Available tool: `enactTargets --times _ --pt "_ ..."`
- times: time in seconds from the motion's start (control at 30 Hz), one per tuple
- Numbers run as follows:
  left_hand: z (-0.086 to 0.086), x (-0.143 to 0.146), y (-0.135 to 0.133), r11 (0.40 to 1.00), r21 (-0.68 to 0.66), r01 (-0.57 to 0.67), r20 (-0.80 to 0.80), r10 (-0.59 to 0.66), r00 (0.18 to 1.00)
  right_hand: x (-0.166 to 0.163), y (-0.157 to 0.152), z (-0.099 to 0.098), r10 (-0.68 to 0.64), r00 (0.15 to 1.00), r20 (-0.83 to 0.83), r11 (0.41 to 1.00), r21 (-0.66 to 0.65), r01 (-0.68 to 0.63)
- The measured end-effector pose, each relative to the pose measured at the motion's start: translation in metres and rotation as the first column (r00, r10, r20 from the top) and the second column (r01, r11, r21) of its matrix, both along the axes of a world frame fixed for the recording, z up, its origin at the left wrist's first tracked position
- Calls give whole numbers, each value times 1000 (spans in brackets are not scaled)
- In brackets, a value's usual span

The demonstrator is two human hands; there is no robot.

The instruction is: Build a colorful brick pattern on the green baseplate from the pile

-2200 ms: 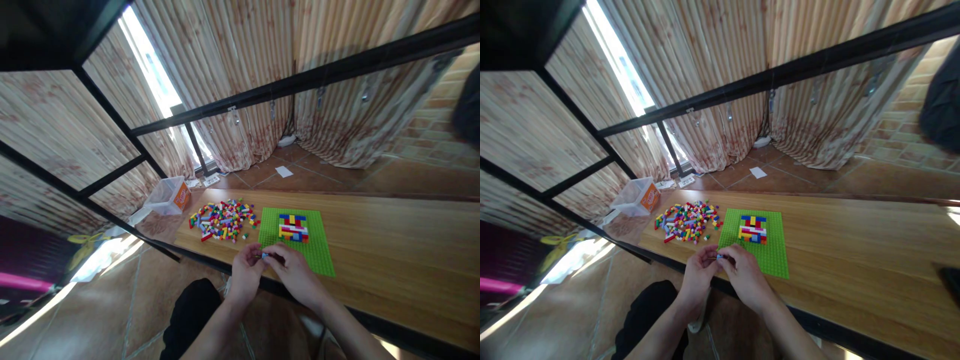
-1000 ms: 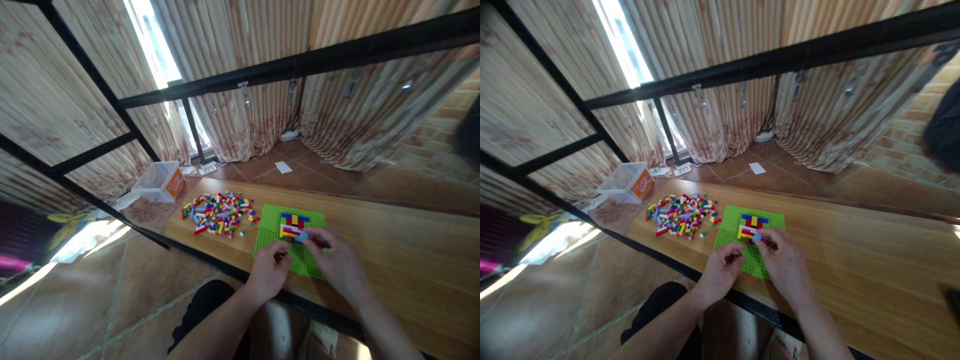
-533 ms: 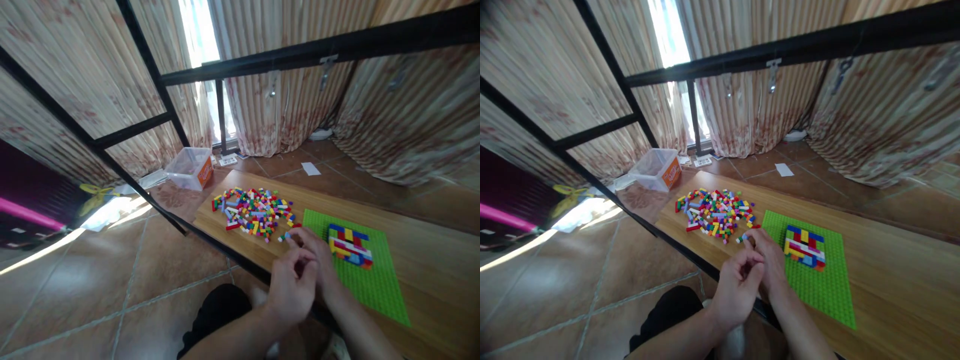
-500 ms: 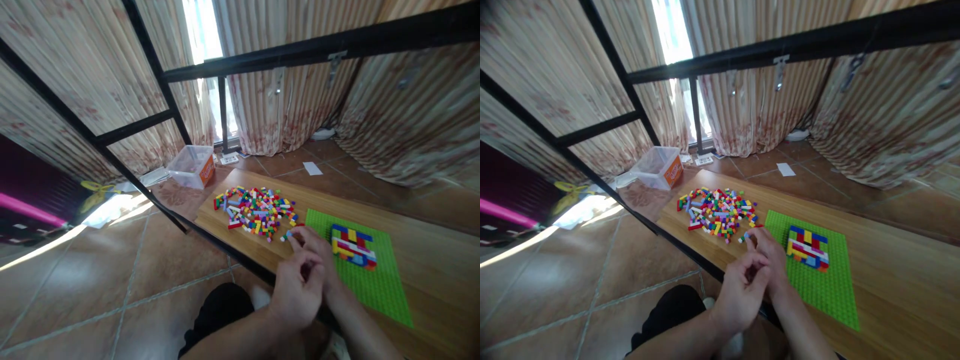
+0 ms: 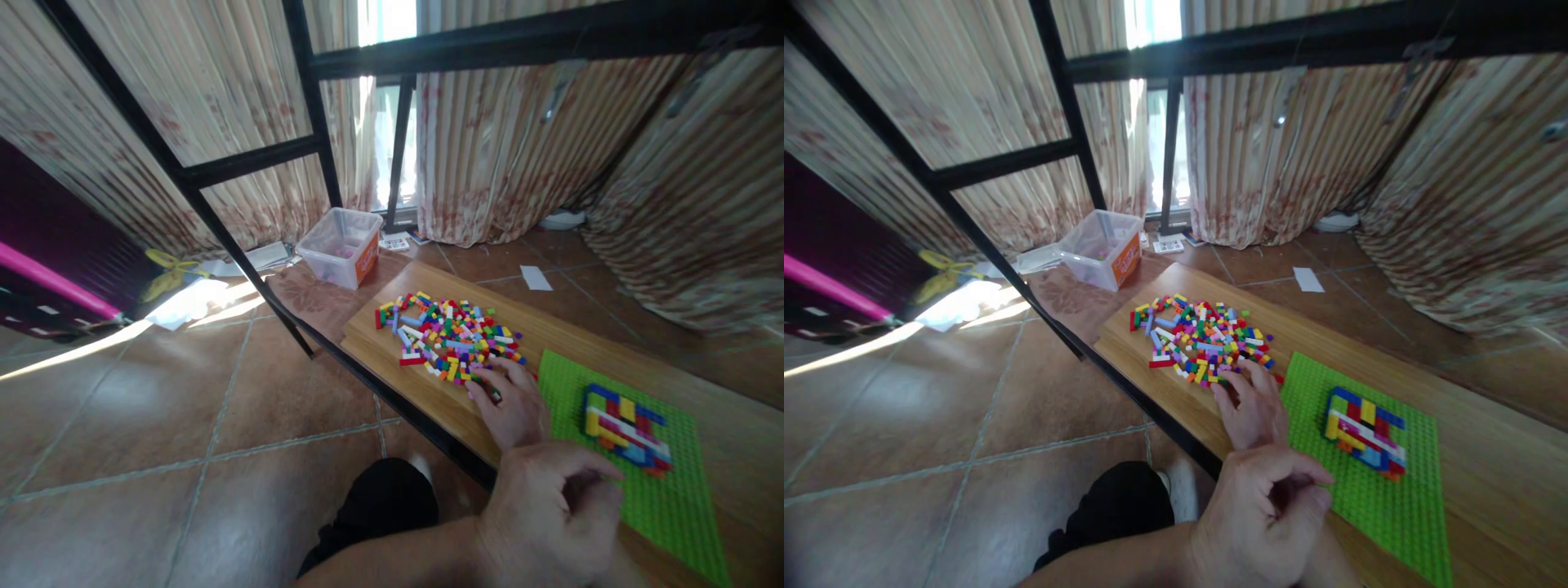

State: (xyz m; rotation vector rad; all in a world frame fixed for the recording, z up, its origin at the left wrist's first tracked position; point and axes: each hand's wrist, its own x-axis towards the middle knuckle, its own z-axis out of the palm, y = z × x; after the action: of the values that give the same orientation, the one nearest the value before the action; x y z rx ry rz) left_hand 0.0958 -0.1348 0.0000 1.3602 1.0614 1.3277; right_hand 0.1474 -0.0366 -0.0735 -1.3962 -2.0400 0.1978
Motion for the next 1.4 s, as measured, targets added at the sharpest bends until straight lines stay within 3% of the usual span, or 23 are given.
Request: enactTargets --times 0.17,0.33,0.43,0.6,1.2,1.4 --pt "0 -1 2 1000 -6 -5 10 5 1000 11 4 0 2 1000 -6 998 -56 -2" --pt "-1 0 4 1000 -22 13 7 -13 1000 23 9 -4 -39 999 -8 999 -22 39" --pt "-1 1 4 999 -33 20 11 -20 1000 20 11 -6 -46 998 -38 998 33 47" --pt "2 -1 4 999 -36 27 38 -25 999 10 9 -3 45 998 35 998 31 -46" --pt "1 -2 8 992 -125 -6 59 13 998 -2 13 -3 27 984 177 996 82 -42" --pt "-2 -4 14 985 -156 -79 47 87 995 -1 18 -11 67 995 75 996 58 -71"
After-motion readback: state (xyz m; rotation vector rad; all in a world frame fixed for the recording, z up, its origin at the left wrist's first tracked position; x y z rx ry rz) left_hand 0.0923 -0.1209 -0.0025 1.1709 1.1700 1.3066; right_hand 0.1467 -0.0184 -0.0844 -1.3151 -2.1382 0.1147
